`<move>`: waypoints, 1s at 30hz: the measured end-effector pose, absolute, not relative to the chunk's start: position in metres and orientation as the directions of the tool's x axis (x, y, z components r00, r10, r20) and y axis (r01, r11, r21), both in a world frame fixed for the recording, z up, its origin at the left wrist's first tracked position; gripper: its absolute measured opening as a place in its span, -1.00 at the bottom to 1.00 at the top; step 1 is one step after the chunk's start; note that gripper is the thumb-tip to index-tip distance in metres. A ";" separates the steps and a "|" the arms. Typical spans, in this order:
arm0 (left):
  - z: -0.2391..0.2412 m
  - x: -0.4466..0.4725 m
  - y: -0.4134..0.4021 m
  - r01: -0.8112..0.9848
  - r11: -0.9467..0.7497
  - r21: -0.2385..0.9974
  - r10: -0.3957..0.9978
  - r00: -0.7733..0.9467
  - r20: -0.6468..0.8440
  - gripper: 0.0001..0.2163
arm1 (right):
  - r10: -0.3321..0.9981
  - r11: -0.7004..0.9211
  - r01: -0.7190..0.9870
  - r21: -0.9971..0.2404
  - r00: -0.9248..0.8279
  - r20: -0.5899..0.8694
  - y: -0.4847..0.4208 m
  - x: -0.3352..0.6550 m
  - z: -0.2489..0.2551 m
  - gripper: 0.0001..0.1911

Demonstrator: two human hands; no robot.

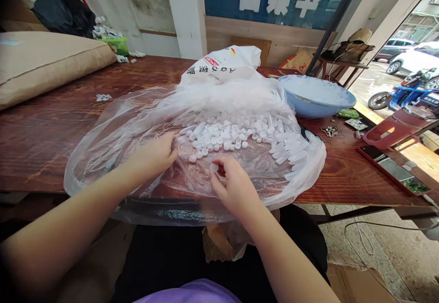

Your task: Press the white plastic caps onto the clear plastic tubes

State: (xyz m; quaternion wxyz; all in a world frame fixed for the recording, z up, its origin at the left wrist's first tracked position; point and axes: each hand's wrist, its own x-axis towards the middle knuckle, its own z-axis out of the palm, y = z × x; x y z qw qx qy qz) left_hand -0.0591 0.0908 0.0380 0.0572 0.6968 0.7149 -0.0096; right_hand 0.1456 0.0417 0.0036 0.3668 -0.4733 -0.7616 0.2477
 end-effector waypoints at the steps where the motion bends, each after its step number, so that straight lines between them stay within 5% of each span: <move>1: 0.038 -0.054 0.073 0.984 -0.074 0.161 0.996 0.081 -0.037 -0.69 | 0.898 0.439 0.446 -0.780 -0.254 0.360 0.035 0.146 0.001 -0.75; 5: 0.027 -0.032 0.008 0.758 -0.256 0.600 0.913 0.394 -0.108 -0.79 | 0.807 0.566 0.242 -0.788 -0.358 0.470 0.013 0.152 0.003 -0.64; 10: 0.010 -0.013 -0.019 0.445 -0.001 0.896 0.757 0.586 -0.290 -0.83 | 0.655 0.566 0.216 -0.796 -0.705 0.274 -0.005 0.175 0.016 -0.75; 14: 0.008 -0.007 -0.016 0.287 0.357 0.889 0.565 0.692 -0.450 -0.89 | 0.683 0.410 0.158 -0.898 -0.706 0.188 -0.018 0.194 0.012 -0.78; 17: 0.009 -0.003 -0.014 0.264 0.453 0.852 0.450 0.757 -0.474 -0.90 | 0.727 0.361 0.143 -0.921 -0.663 0.182 -0.025 0.198 0.005 -0.81; 21: 0.007 0.002 -0.014 0.445 0.277 0.852 0.536 0.664 -0.521 -0.82 | 0.820 0.454 0.421 -0.785 -0.542 0.183 -0.027 0.192 0.002 -0.77; 24: 0.005 0.005 -0.016 0.604 0.044 0.796 0.693 0.556 -0.460 -0.83 | 0.869 0.423 0.609 -0.672 -0.483 0.108 -0.027 0.186 -0.001 -0.48; 30: 0.004 0.004 -0.015 0.684 -0.056 0.727 0.718 0.534 -0.447 -0.84 | 0.836 0.389 0.518 -0.762 -0.545 0.056 -0.031 0.191 -0.003 -0.67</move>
